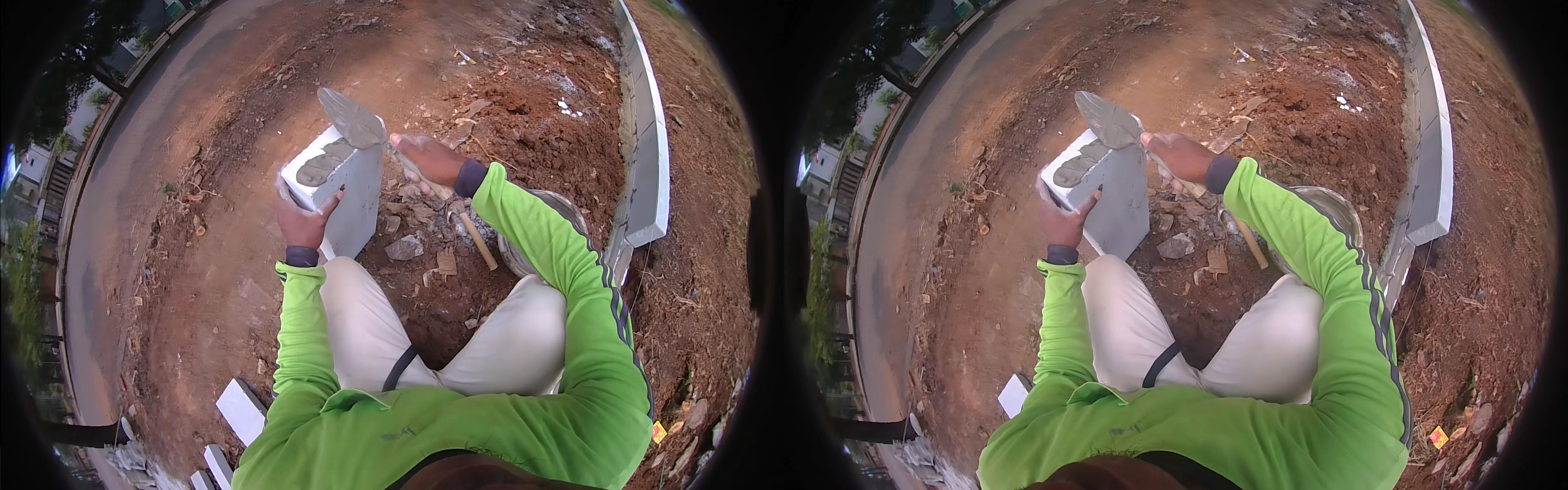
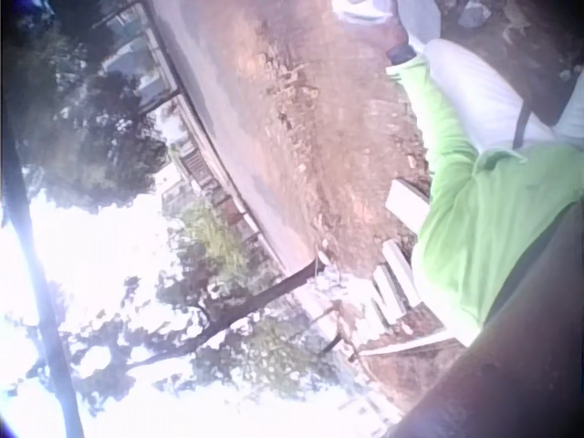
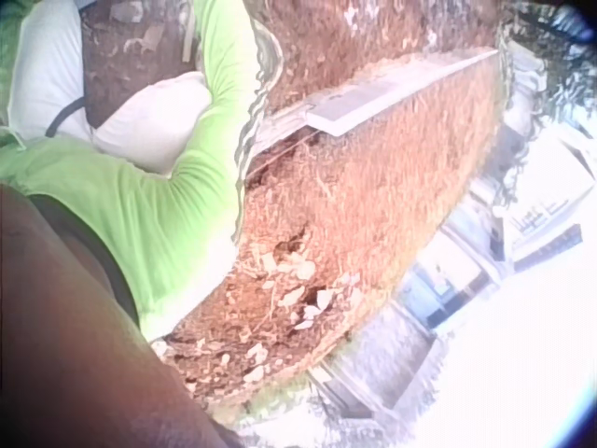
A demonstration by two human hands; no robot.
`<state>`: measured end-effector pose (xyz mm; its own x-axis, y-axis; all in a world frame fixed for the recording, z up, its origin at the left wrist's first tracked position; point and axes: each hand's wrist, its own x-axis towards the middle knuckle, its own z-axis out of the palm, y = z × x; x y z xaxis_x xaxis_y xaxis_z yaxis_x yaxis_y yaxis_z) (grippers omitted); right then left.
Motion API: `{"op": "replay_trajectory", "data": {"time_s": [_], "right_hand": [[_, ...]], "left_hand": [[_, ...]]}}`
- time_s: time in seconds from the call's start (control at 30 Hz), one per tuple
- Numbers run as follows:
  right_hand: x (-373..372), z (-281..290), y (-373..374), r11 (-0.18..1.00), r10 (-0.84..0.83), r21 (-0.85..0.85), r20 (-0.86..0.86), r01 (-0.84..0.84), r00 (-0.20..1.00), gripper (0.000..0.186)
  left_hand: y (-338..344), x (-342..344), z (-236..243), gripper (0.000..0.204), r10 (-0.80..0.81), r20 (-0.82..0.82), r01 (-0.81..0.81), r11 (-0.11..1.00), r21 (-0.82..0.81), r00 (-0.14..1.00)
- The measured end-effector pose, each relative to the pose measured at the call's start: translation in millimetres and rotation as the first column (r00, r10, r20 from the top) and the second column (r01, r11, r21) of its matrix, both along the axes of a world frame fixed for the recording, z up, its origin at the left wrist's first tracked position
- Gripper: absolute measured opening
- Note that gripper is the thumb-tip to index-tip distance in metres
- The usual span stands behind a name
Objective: The person spreads mortar along a concrete base using a trowel. The person then applies mortar to the side of a curb block, places it onto the mortar bed, and uses a hammer to adjust its position and a trowel to fill the joints.
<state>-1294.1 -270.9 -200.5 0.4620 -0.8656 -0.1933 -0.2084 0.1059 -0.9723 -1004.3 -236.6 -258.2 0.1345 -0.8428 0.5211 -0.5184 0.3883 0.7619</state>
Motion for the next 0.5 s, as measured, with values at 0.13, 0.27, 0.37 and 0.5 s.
{"op": "replay_trajectory", "data": {"time_s": [0.13, 0.27, 0.37, 0.5], "right_hand": [[-19, -20, 15, 0.993, 0.103, 0.067, -0.138, -0.094, 0.985, 0.058], [-62, -34, 48, 0.981, 0.101, 0.17, -0.057, -0.09, 0.993, 0.056], [-67, -78, 21, 0.56, -0.308, -0.828, -0.185, 0.021, 0.933, 0.053], [3, -29, 9, 0.739, -0.253, -0.673, -0.294, -0.012, 0.922, 0.05]], "left_hand": [[6, 11, 3, 0.103, 0.059, 0.005, -0.059, 0.998, 0.033, 0.998], [7, 13, 8, 0.099, 0.085, 0.052, -0.086, 0.996, 0.029, 0.995], [0, 2, 9, 0.1, 0.073, 0.051, -0.074, 0.997, 0.018, 0.996], [4, 14, 9, 0.102, 0.083, 0.066, -0.086, 0.995, 0.047, 0.994]]}}
